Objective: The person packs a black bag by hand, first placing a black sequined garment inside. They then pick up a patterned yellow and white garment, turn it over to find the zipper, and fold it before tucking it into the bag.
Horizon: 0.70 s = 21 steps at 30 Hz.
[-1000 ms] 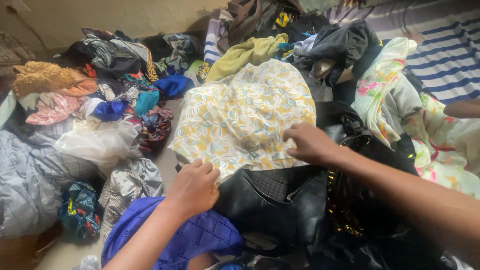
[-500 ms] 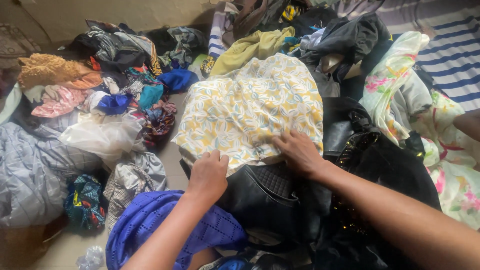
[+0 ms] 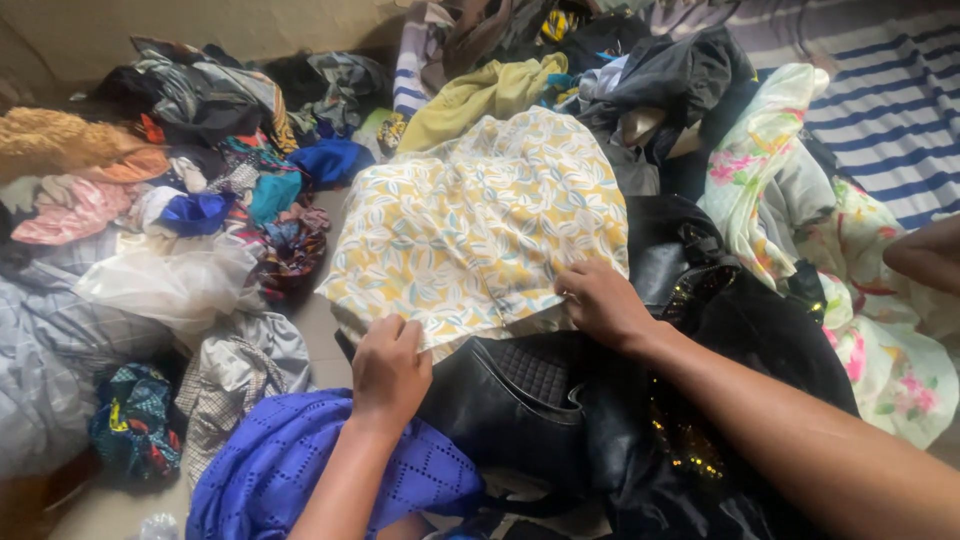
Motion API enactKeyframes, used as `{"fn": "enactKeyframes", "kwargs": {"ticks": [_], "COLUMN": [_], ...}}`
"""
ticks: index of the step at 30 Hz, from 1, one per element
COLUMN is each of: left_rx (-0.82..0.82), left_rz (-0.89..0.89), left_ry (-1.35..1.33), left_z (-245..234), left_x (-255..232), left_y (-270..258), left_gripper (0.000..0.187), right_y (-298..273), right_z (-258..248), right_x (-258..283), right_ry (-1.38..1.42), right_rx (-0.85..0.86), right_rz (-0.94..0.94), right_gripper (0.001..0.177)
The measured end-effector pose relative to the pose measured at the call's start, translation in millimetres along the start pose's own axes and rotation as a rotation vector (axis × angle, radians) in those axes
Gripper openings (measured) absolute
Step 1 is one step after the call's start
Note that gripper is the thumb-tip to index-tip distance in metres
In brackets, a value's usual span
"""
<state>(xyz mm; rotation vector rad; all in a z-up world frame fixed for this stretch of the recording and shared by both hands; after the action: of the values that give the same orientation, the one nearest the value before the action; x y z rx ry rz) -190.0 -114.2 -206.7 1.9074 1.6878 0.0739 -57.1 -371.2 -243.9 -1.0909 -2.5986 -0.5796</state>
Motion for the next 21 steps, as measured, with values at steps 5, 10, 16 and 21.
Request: {"fn": "enactKeyframes", "kwargs": {"ticks": [5, 10, 16, 21], "left_rx": [-0.088, -0.140, -0.213, -0.268], "left_rz": [-0.117, -0.191, -0.319, -0.349], "left_ry": [-0.047, -0.095, -0.209, -0.267], "left_z": [-6, -14, -21, -24], "left_x": [1, -3, -19, -29], "left_y": [-15, -36, -66, -80], "left_gripper": [0.015, 0.019, 0.023, 0.026], "right_y": [3, 3, 4, 5], "right_z": [3, 0, -11, -16], "right_x": [-5, 0, 17, 25], "right_ry": [0.039, 0.096, 0.152, 0.110], "right_rx": [-0.032, -0.073, -0.080, -0.118], "right_rz": [0.034, 0.012, -0.040, -0.087], "right_gripper": [0.013, 0.013, 0.013, 0.015]}}
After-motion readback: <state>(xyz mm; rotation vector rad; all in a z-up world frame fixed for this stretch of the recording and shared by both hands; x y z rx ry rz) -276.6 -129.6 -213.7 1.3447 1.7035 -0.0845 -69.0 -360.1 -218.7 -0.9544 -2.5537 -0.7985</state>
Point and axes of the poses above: each hand's wrist, its own y-axis towards the middle knuckle, its own z-axis out of the palm, x = y × z, the point moved 6 cm from there along y, towards the middle knuckle, and after that the axes turned 5 degrees about x, right-handed, at the moved point
